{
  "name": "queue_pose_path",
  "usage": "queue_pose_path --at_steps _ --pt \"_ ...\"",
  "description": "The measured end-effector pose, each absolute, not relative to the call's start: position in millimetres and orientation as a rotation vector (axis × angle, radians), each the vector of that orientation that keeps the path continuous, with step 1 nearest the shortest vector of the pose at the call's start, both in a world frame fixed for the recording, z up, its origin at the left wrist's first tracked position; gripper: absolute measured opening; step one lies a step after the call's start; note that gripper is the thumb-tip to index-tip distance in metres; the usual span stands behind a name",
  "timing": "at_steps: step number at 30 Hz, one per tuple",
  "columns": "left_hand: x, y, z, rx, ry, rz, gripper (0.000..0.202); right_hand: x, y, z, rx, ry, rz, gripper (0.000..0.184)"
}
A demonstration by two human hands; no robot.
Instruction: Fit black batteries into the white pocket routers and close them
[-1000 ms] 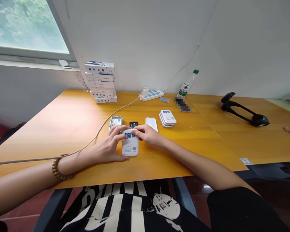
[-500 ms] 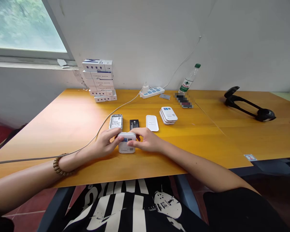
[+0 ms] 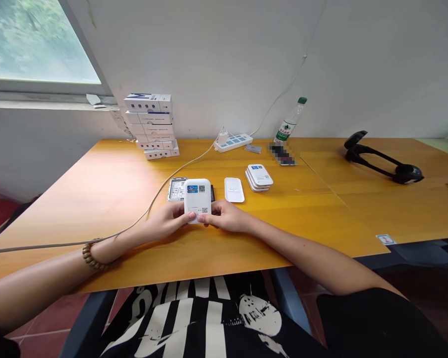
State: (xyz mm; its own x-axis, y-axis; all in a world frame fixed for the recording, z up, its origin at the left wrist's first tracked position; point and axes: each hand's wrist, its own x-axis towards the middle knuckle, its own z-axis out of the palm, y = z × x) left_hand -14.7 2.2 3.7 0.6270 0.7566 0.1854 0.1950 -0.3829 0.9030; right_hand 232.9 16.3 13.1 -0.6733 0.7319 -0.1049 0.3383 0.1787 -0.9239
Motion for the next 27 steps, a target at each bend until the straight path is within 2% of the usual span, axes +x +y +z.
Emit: queue_pose_path --at_steps 2,5,11,14,15,18,20,24,27 --pt "-14.9 1.7 5.6 1.893 0.820 0.773 0.045 231.2 18.0 14.1 -0.976 -1.999 1.475 0.048" --pt "-15.9 0.3 6.2 1.855 0.895 0.730 0.050 230.5 21.5 16.8 -0.904 -1.813 1.414 0.055" --pt "-16.1 -2.2 1.2 1.769 0.905 0.690 0.067 229.1 20.6 12.5 -0.884 -1.851 1.528 0.048" --pt "-14.6 0.1 1.6 1.783 0.959 0.746 0.064 227.9 16.1 13.8 -0.925 -1.911 1.342 0.050" --pt "-13.7 1.2 1.8 1.779 0.978 0.764 0.064 228.4 14.4 16.7 -0.949 -1.949 1.189 0.055" --pt "-10.0 3.3 0.8 1.745 1.052 0.790 0.066 231.4 7.7 30.0 -0.956 -2.213 0.669 0.098" --pt "-6.7 2.3 -1.4 1.730 1.078 0.771 0.067 231.6 1.6 37.8 -0.898 -2.467 0.465 0.116" --pt "-0.9 -4.8 -3.2 1.734 1.038 0.687 0.067 227.9 -8.0 44.7 -0.848 -2.713 0.319 0.119" --pt "-2.5 -7.6 2.1 1.832 0.965 0.688 0.063 240.3 1.9 56.2 -0.835 -2.755 0.379 0.118"
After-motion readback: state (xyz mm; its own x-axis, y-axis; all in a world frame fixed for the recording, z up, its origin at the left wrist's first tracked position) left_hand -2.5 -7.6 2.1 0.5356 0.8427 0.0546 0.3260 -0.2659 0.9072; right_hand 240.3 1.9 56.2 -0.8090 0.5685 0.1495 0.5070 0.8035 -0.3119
